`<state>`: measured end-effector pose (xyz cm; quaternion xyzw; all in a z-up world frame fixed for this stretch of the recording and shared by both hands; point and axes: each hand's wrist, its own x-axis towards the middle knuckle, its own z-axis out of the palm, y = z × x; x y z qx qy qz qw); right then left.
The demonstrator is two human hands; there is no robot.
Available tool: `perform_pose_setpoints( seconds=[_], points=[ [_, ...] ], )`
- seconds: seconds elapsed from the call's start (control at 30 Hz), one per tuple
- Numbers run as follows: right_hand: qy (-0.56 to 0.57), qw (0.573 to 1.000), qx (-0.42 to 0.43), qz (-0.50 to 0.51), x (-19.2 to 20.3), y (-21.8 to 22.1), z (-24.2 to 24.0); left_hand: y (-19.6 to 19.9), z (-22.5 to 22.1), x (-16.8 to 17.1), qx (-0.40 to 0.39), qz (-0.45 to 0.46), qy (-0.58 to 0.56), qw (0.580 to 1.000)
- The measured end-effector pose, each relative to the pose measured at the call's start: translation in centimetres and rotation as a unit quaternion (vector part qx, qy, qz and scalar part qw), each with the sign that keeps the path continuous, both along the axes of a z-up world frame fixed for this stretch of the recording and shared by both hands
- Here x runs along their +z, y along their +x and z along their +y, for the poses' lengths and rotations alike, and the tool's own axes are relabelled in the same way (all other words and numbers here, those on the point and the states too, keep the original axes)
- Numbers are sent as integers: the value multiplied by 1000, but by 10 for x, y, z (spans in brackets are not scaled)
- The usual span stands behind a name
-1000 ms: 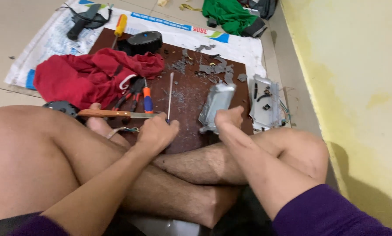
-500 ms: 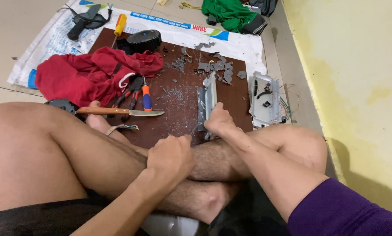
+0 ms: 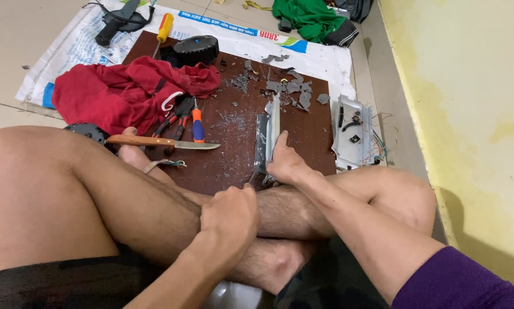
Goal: A person sitting on the floor uses a knife and screwdriver to scrape residue and pry components from an electronic part.
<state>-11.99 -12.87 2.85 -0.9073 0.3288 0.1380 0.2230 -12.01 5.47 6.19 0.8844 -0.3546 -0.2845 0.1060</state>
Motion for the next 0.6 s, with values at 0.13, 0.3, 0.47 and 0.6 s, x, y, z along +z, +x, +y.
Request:
perform_pose_setpoints(
  seconds=[0.13,0.3,0.47,0.6],
  points=[
    [-15,1000,0,-4,-36,7,-18,-7,-11,-19,-6,-31,-23,999],
    [-26,1000,-2,0,-60,12,-45,-10,-39,-45,15,-44,-14,999],
    [-35,999,-12,-3,-74,18,-61,-8,-48,-29,1,-40,-47,998],
    [-31,999,-17,-5,-74,15,-63,-11,-60,-53,-19,-75,-41,996]
  ],
)
